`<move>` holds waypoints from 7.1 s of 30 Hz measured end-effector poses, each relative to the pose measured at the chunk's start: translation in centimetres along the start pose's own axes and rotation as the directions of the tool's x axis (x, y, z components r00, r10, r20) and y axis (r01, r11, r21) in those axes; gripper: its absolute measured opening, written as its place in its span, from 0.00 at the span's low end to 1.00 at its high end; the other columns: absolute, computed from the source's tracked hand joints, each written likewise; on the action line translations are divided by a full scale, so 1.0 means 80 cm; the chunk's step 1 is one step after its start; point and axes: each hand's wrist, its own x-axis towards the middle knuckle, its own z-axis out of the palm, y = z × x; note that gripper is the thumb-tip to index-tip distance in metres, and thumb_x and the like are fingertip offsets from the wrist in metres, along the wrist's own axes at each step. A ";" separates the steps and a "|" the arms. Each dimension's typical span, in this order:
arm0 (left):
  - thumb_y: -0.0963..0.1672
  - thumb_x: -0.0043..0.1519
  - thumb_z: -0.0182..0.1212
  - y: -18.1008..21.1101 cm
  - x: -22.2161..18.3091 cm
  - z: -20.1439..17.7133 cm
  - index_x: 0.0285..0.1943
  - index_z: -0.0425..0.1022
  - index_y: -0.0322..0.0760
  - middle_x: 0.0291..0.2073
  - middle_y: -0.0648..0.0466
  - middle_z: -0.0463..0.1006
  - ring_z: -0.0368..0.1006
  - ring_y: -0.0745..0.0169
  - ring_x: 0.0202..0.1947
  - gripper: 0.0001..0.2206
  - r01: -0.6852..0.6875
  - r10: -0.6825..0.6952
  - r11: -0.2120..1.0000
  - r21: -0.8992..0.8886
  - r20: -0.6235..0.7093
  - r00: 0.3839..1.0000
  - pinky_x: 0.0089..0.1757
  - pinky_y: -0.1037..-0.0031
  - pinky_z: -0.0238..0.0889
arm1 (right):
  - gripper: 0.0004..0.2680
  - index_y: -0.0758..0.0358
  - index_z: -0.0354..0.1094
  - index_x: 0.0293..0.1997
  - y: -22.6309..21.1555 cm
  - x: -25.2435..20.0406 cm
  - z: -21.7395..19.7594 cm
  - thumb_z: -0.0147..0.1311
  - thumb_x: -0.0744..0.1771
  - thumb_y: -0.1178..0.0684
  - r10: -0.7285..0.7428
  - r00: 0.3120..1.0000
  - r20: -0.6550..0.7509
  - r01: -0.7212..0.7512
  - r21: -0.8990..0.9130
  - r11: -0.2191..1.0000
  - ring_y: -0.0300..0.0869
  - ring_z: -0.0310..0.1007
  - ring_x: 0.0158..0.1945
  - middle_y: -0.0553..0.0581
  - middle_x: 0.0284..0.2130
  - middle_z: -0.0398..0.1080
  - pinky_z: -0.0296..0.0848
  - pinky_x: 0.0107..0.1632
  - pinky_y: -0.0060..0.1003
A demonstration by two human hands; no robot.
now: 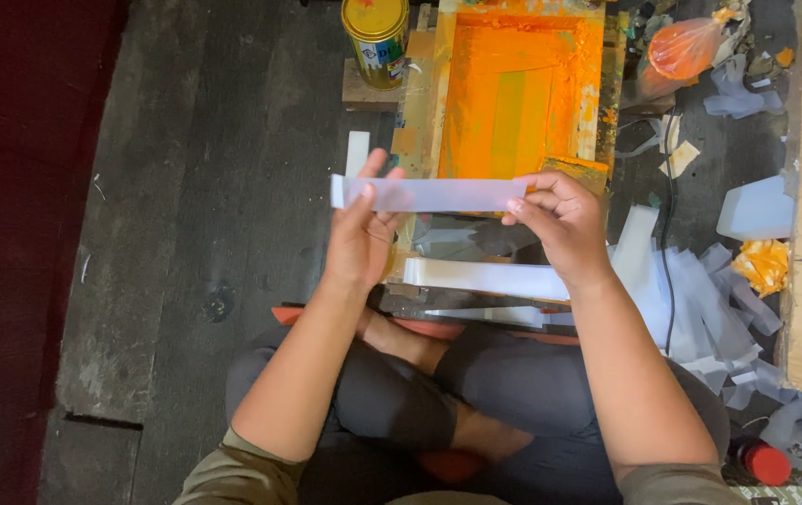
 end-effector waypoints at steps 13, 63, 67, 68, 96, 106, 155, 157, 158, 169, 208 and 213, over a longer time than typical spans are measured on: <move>0.41 0.62 0.68 -0.022 -0.036 0.019 0.54 0.82 0.33 0.39 0.43 0.85 0.82 0.57 0.40 0.12 -0.082 -0.071 0.819 0.568 0.242 0.968 0.52 0.63 0.71 | 0.05 0.67 0.71 0.42 0.005 -0.012 0.018 0.61 0.65 0.60 0.041 0.960 0.275 -0.018 -0.085 0.996 0.39 0.77 0.29 0.59 0.21 0.75 0.74 0.42 0.32; 0.38 0.50 0.60 0.150 0.064 -0.201 0.35 0.86 0.39 0.28 0.54 0.86 0.79 0.64 0.26 0.10 0.017 0.176 0.278 0.960 -0.068 0.982 0.33 0.76 0.70 | 0.08 0.61 0.76 0.49 0.039 0.199 0.274 0.55 0.67 0.57 -0.006 0.997 -0.079 0.008 0.026 1.000 0.29 0.69 0.32 0.47 0.32 0.74 0.66 0.36 0.21; 0.38 0.52 0.56 0.097 0.101 -0.213 0.32 0.87 0.47 0.28 0.59 0.85 0.78 0.64 0.28 0.13 0.272 -0.032 0.134 0.953 -0.270 0.962 0.39 0.73 0.73 | 0.08 0.62 0.76 0.49 0.093 0.240 0.281 0.54 0.66 0.59 -0.009 1.000 -0.022 0.007 -0.098 0.995 0.29 0.68 0.31 0.47 0.32 0.75 0.68 0.35 0.20; 0.39 0.52 0.56 0.093 0.101 -0.206 0.32 0.87 0.48 0.30 0.57 0.85 0.80 0.61 0.31 0.12 0.329 -0.096 0.058 0.943 -0.323 0.942 0.41 0.72 0.73 | 0.07 0.65 0.76 0.46 0.106 0.249 0.281 0.53 0.66 0.62 -0.080 0.996 0.048 0.089 -0.245 0.966 0.32 0.70 0.29 0.50 0.30 0.74 0.70 0.35 0.23; 0.44 0.59 0.59 0.041 0.107 -0.192 0.57 0.78 0.38 0.50 0.47 0.82 0.79 0.51 0.49 0.17 0.235 -0.479 -0.325 0.916 -0.373 0.794 0.49 0.61 0.71 | 0.20 0.61 0.64 0.65 0.225 0.260 0.286 0.53 0.65 0.50 0.225 0.948 0.227 0.230 -0.973 0.011 0.61 0.72 0.49 0.66 0.52 0.69 0.72 0.48 0.54; 0.53 0.58 0.66 0.000 0.097 -0.182 0.77 0.54 0.60 0.71 0.41 0.47 0.48 0.26 0.68 0.36 0.177 -0.554 -0.394 0.902 -0.387 0.737 0.59 0.38 0.53 | 0.29 0.42 0.53 0.75 0.213 0.248 0.314 0.51 0.63 0.58 0.449 0.850 0.274 0.280 -0.958 0.054 0.57 0.53 0.72 0.60 0.75 0.42 0.64 0.63 0.54; 0.61 0.58 0.61 -0.015 -0.057 -0.055 0.76 0.61 0.45 0.64 0.50 0.71 0.69 0.49 0.63 0.39 -0.643 -0.360 -0.550 0.533 0.544 0.758 0.64 0.49 0.54 | 0.31 0.36 0.58 0.73 0.044 -0.119 -0.061 0.62 0.60 0.33 0.139 0.976 0.170 0.147 -0.976 0.159 0.53 0.65 0.67 0.50 0.66 0.64 0.67 0.66 0.51; 0.61 0.59 0.60 -0.018 -0.052 -0.058 0.75 0.61 0.44 0.64 0.50 0.72 0.70 0.49 0.63 0.38 -0.632 -0.384 -0.582 0.512 0.512 0.769 0.64 0.50 0.53 | 0.29 0.33 0.59 0.72 0.052 -0.117 -0.063 0.61 0.61 0.34 0.151 0.976 0.158 0.134 -0.979 0.156 0.51 0.66 0.67 0.47 0.64 0.65 0.69 0.65 0.51; 0.61 0.61 0.57 -0.022 -0.047 -0.061 0.74 0.62 0.45 0.64 0.51 0.71 0.69 0.49 0.64 0.35 -0.621 -0.406 -0.596 0.509 0.475 0.780 0.65 0.50 0.51 | 0.27 0.35 0.61 0.70 0.054 -0.114 -0.063 0.60 0.62 0.35 0.171 0.972 0.160 0.139 -0.982 0.128 0.50 0.66 0.66 0.47 0.62 0.66 0.69 0.64 0.51; 0.57 0.68 0.49 -0.034 -0.041 -0.059 0.67 0.70 0.47 0.62 0.53 0.73 0.71 0.51 0.62 0.23 -0.530 -0.390 -0.668 0.522 0.362 0.847 0.64 0.53 0.52 | 0.21 0.45 0.65 0.67 0.030 -0.125 -0.054 0.58 0.65 0.42 0.183 0.972 0.146 0.107 -0.972 0.208 0.50 0.67 0.65 0.50 0.60 0.68 0.70 0.64 0.50; 0.36 0.56 0.70 -0.031 -0.029 0.022 0.52 0.73 0.32 0.34 0.51 0.80 0.81 0.65 0.35 0.16 -0.133 0.046 0.847 0.515 0.179 0.983 0.37 0.83 0.75 | 0.15 0.62 0.75 0.50 -0.062 -0.090 -0.057 0.67 0.60 0.65 -0.394 0.907 -0.149 0.260 -0.538 0.802 0.43 0.72 0.38 0.57 0.44 0.67 0.76 0.37 0.30; 0.36 0.56 0.70 -0.008 -0.033 0.048 0.66 0.67 0.26 0.41 0.43 0.79 0.81 0.51 0.40 0.27 -0.074 0.023 0.924 0.375 0.137 0.990 0.46 0.65 0.76 | 0.18 0.64 0.68 0.56 -0.083 -0.065 -0.048 0.65 0.61 0.62 -0.198 0.964 -0.174 0.201 -0.003 0.980 0.42 0.77 0.41 0.62 0.43 0.74 0.78 0.39 0.32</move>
